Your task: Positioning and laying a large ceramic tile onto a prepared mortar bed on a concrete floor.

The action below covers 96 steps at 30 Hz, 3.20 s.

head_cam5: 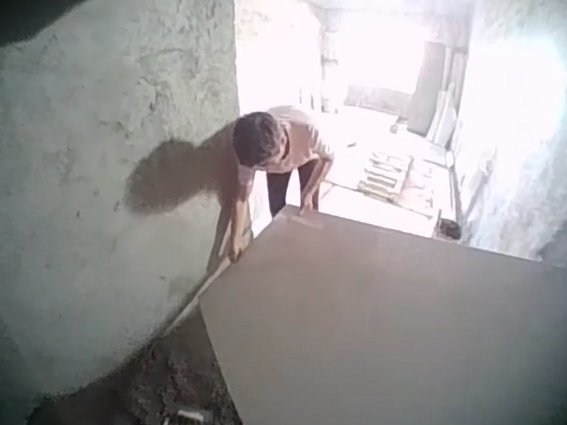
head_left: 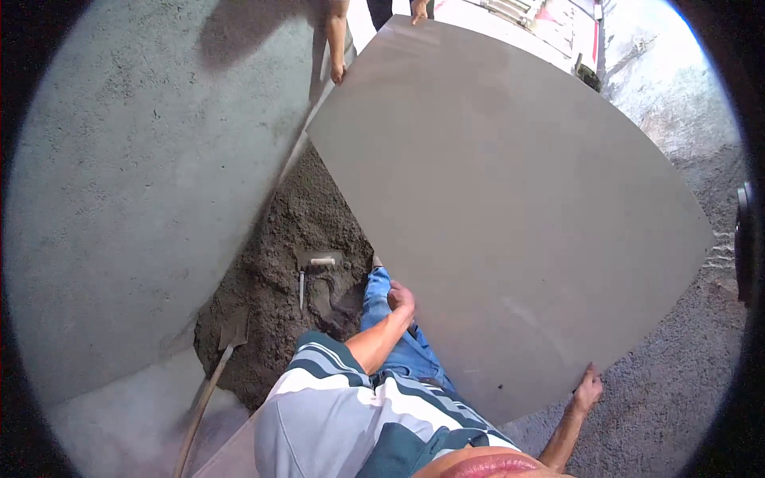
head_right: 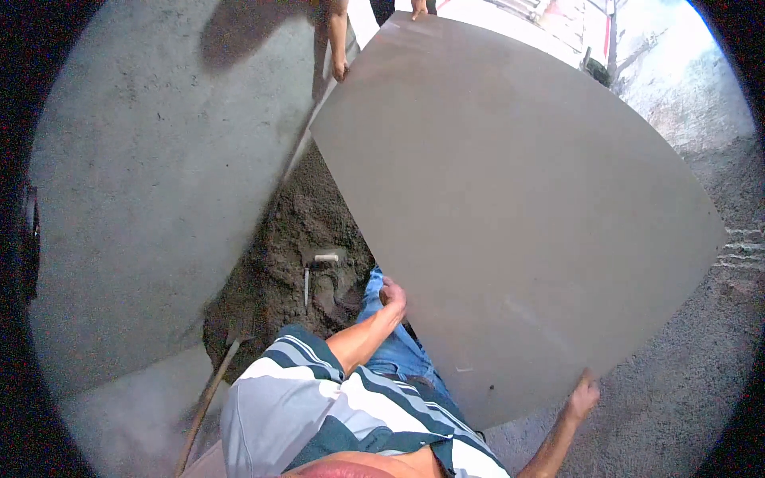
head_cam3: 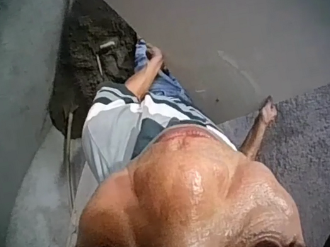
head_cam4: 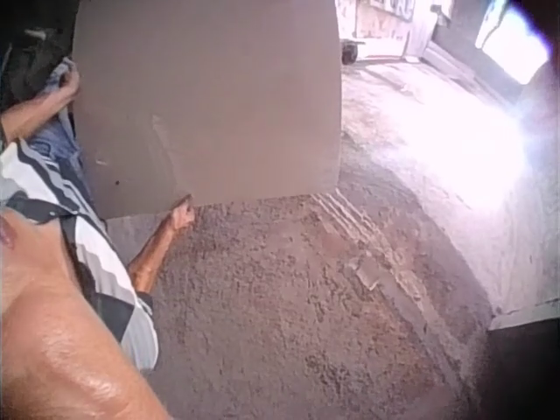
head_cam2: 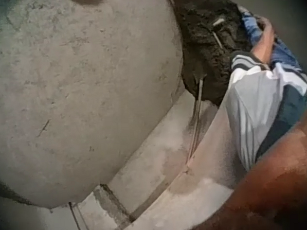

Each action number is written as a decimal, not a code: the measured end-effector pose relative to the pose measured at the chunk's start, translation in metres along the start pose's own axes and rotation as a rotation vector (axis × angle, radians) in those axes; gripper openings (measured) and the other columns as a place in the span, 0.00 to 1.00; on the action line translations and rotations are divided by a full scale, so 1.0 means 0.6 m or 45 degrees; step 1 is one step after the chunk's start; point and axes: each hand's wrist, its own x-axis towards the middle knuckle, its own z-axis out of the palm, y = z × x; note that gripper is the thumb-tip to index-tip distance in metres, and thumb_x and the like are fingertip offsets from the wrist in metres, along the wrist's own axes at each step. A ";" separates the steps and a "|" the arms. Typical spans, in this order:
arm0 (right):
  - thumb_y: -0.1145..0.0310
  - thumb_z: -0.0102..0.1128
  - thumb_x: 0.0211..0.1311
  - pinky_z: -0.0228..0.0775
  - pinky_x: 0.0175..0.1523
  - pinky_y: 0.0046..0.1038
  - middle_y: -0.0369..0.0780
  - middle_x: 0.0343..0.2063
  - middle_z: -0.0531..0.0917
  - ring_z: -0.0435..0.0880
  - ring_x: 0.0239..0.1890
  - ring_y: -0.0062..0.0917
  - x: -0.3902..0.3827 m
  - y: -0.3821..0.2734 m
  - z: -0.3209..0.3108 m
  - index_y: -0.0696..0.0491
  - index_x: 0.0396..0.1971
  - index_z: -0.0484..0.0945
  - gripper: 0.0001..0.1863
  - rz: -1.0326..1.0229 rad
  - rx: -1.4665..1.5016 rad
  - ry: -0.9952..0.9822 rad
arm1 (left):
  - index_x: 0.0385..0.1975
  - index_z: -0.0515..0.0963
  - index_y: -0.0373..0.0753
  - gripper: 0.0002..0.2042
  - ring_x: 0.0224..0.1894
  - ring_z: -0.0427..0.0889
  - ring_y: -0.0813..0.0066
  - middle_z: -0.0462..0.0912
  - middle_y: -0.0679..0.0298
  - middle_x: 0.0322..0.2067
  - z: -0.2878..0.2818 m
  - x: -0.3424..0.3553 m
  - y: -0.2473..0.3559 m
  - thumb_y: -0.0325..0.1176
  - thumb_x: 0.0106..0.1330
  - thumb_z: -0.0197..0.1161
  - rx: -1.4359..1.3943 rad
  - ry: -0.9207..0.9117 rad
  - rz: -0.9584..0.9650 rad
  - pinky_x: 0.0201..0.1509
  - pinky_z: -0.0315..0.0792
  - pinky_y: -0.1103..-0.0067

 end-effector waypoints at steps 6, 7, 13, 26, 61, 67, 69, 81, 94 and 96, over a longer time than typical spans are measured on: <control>0.51 0.50 0.53 0.59 0.28 0.28 0.39 0.16 0.71 0.64 0.21 0.24 0.007 -0.005 0.014 0.65 0.21 0.71 0.26 -0.003 -0.036 0.063 | 0.21 0.75 0.26 0.32 0.32 0.75 0.48 0.76 0.43 0.26 -0.011 0.011 -0.011 0.51 0.62 0.31 -0.003 -0.054 -0.029 0.38 0.69 0.65; 0.51 0.50 0.53 0.59 0.28 0.28 0.39 0.16 0.71 0.64 0.21 0.24 0.012 -0.002 0.015 0.65 0.21 0.71 0.26 -0.004 -0.050 0.059 | 0.22 0.75 0.25 0.32 0.33 0.75 0.48 0.76 0.42 0.27 -0.013 0.008 -0.010 0.51 0.62 0.31 -0.013 -0.075 0.019 0.39 0.69 0.65; 0.51 0.50 0.54 0.55 0.23 0.23 0.33 0.14 0.69 0.61 0.18 0.18 -0.004 -0.028 0.007 0.61 0.17 0.69 0.24 0.013 0.027 -0.006 | 0.23 0.75 0.25 0.31 0.36 0.74 0.48 0.75 0.41 0.29 -0.032 -0.008 0.009 0.50 0.62 0.31 -0.029 -0.140 -0.046 0.41 0.67 0.64; 0.52 0.49 0.56 0.65 0.28 0.21 0.38 0.22 0.77 0.73 0.23 0.20 0.018 0.003 0.008 0.61 0.24 0.72 0.23 -0.012 0.266 -0.116 | 0.21 0.75 0.27 0.30 0.34 0.75 0.49 0.76 0.43 0.27 -0.023 -0.001 -0.029 0.49 0.62 0.32 -0.013 -0.082 -0.003 0.39 0.68 0.66; 0.50 0.49 0.55 0.66 0.32 0.23 0.40 0.25 0.77 0.74 0.25 0.22 0.043 -0.019 -0.013 0.64 0.27 0.72 0.26 -0.035 0.082 -0.059 | 0.29 0.73 0.27 0.31 0.39 0.74 0.55 0.76 0.47 0.32 -0.023 -0.022 -0.040 0.54 0.61 0.33 -0.110 -0.334 -0.103 0.42 0.67 0.68; 0.48 0.49 0.54 0.53 0.20 0.25 0.32 0.11 0.66 0.60 0.16 0.18 0.059 -0.014 0.012 0.58 0.11 0.64 0.27 -0.094 0.301 -0.042 | 0.32 0.73 0.27 0.32 0.41 0.73 0.53 0.75 0.46 0.35 -0.030 -0.005 -0.040 0.55 0.60 0.32 0.002 -0.339 -0.089 0.44 0.66 0.68; 0.48 0.48 0.54 0.53 0.20 0.24 0.31 0.11 0.66 0.60 0.15 0.17 0.061 -0.011 0.014 0.56 0.10 0.64 0.27 -0.089 0.271 0.026 | 0.28 0.73 0.26 0.32 0.39 0.73 0.50 0.75 0.44 0.33 -0.029 -0.012 -0.041 0.53 0.61 0.31 -0.028 -0.286 -0.038 0.43 0.65 0.66; 0.47 0.49 0.54 0.65 0.34 0.24 0.40 0.25 0.78 0.73 0.27 0.21 0.066 -0.011 -0.003 0.65 0.27 0.74 0.29 -0.088 0.160 -0.188 | 0.26 0.73 0.25 0.31 0.38 0.72 0.48 0.74 0.42 0.31 -0.066 -0.044 -0.037 0.51 0.62 0.32 -0.005 -0.221 0.034 0.43 0.65 0.65; 0.50 0.47 0.56 0.64 0.32 0.24 0.38 0.22 0.78 0.73 0.26 0.20 0.094 0.062 0.052 0.66 0.25 0.74 0.27 -0.003 0.188 -0.197 | 0.31 0.72 0.24 0.31 0.39 0.73 0.51 0.74 0.42 0.34 -0.072 -0.012 -0.061 0.52 0.62 0.32 -0.080 -0.182 -0.027 0.43 0.66 0.66; 0.50 0.47 0.56 0.64 0.32 0.24 0.39 0.23 0.77 0.73 0.26 0.21 0.093 0.054 0.051 0.66 0.26 0.74 0.27 0.013 0.266 -0.223 | 0.30 0.73 0.25 0.31 0.39 0.73 0.52 0.74 0.43 0.34 -0.076 -0.021 -0.051 0.52 0.62 0.32 -0.064 -0.163 0.006 0.43 0.66 0.67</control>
